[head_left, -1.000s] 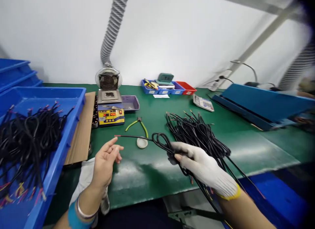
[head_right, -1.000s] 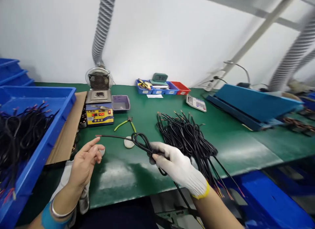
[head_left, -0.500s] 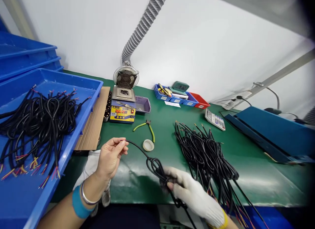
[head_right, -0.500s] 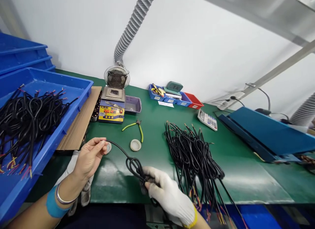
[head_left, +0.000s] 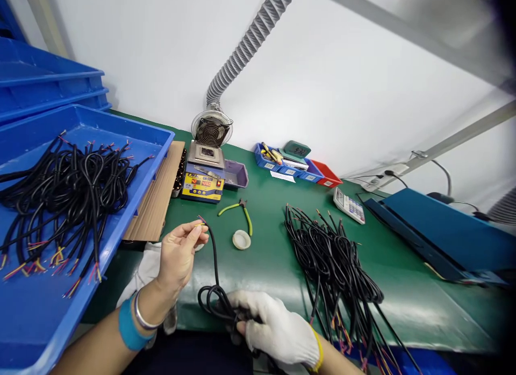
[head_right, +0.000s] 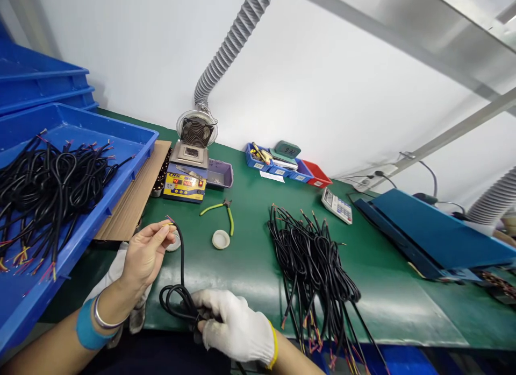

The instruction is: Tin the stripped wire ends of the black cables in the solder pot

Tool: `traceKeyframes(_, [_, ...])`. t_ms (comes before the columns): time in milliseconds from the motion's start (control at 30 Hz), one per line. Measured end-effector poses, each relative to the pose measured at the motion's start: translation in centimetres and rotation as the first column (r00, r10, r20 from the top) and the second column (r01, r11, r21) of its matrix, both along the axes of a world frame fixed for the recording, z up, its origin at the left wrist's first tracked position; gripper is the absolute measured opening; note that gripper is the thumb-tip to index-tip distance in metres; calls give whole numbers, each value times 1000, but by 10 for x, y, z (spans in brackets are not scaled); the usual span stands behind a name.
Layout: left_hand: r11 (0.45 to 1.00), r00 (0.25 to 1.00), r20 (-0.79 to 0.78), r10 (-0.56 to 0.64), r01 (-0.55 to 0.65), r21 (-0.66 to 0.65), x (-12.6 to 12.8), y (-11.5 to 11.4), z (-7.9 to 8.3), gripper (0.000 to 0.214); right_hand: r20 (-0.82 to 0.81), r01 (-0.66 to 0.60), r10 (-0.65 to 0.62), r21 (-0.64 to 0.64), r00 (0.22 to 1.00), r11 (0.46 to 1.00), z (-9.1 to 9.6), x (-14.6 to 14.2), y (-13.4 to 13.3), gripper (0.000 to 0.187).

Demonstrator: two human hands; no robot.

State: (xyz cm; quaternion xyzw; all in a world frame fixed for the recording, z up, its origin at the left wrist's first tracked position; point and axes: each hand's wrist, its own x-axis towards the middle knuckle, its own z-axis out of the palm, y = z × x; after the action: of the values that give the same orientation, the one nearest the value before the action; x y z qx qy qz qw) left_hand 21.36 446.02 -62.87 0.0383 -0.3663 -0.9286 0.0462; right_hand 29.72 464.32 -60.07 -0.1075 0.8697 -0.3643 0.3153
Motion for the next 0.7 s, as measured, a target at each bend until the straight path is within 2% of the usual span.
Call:
traceKeyframes(200, [999, 999, 16, -29, 28, 37, -1, -2, 3, 29, 15, 51, -50, -19, 999, 999, -2, 1, -6, 53])
traceKeyframes(300, [998, 999, 20, -33, 31, 61, -2, -3, 3, 30, -52, 59, -57, 35, 997, 998, -1, 3, -3, 49])
traceKeyframes(400, [997, 998, 47, -48, 46, 57, -3, -3, 1, 33, -195, 152, -133, 86, 972, 985, 6, 5, 16, 43])
traceKeyframes(500, [981, 980, 99, -174, 181, -63, 2, 1, -2, 37, -301, 333, -295, 82, 907, 939, 23, 5, 48, 46])
traceKeyframes(533, [954, 960, 106, -257, 270, -132, 5, 2, -3, 37, -341, 398, -348, 88, 873, 913, 32, 4, 60, 47])
traceKeyframes(567, [900, 924, 110, -367, 383, -207, 9, 4, -4, 36, -386, 459, -388, 109, 837, 882, 42, 2, 70, 48])
traceKeyframes(600, [817, 864, 109, -492, 501, -284, 12, 5, -5, 34, -436, 511, -409, 143, 802, 848, 52, -1, 79, 49])
traceKeyframes(667, [589, 692, 105, -714, 676, -443, 20, 7, -9, 29, -499, 557, -389, 244, 774, 794, 73, -10, 92, 51])
traceKeyframes(700, [472, 605, 111, -789, 711, -522, 24, 7, -10, 26, -501, 547, -362, 294, 787, 784, 82, -16, 96, 52])
